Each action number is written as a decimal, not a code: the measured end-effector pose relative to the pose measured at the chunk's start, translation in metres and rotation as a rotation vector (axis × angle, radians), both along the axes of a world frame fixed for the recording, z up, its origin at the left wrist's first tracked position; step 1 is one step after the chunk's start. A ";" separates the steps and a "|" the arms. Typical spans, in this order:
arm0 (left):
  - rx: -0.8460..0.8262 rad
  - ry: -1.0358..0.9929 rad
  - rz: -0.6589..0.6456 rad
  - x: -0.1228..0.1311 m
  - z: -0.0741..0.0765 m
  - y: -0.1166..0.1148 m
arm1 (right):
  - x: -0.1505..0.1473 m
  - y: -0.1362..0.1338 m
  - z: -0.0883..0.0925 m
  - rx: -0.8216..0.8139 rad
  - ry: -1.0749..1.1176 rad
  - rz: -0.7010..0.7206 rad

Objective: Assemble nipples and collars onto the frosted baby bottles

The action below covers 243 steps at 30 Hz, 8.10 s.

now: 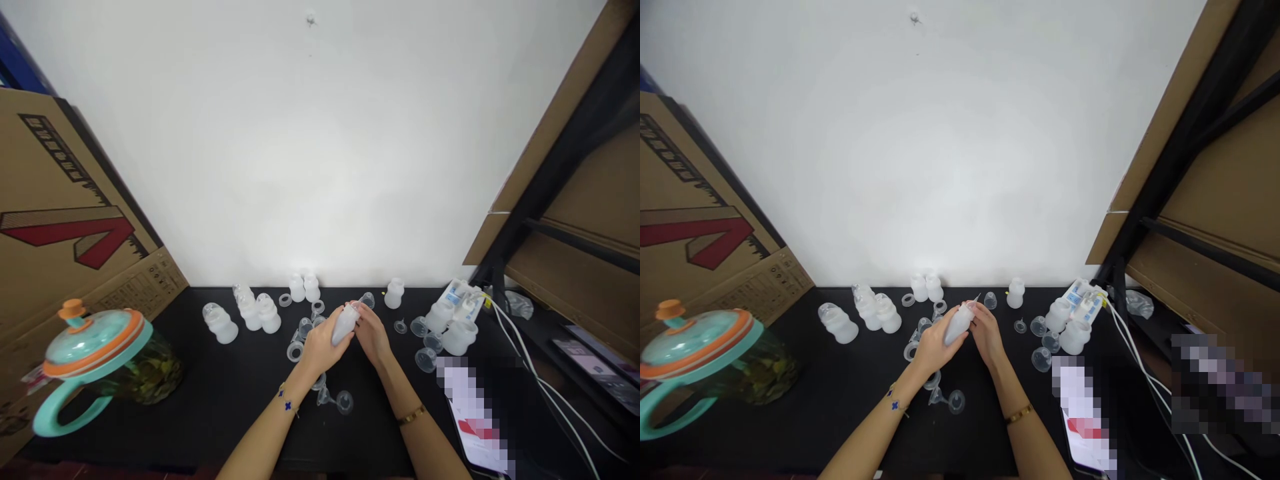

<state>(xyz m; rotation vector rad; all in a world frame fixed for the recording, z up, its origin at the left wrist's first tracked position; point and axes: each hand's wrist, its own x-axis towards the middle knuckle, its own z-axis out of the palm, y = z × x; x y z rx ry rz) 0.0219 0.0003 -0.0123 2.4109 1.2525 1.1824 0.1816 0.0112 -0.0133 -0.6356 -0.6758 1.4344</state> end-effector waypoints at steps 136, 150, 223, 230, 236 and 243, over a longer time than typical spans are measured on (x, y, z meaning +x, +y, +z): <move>0.018 -0.018 -0.008 0.000 -0.001 0.000 | -0.001 -0.002 0.006 0.015 -0.029 -0.009; 0.039 -0.009 -0.017 0.001 -0.001 0.000 | 0.000 0.002 -0.001 0.037 -0.016 -0.019; -0.100 -0.090 -0.003 0.001 0.010 -0.004 | -0.002 -0.001 0.000 0.026 -0.037 0.017; -0.089 -0.120 -0.031 0.001 0.008 -0.002 | -0.002 -0.004 0.003 0.037 -0.040 0.042; -0.097 -0.115 -0.040 0.001 0.009 -0.002 | -0.003 -0.002 0.000 0.044 -0.043 0.034; -0.084 -0.104 -0.023 0.000 0.008 -0.002 | -0.005 -0.001 -0.001 0.035 -0.042 0.004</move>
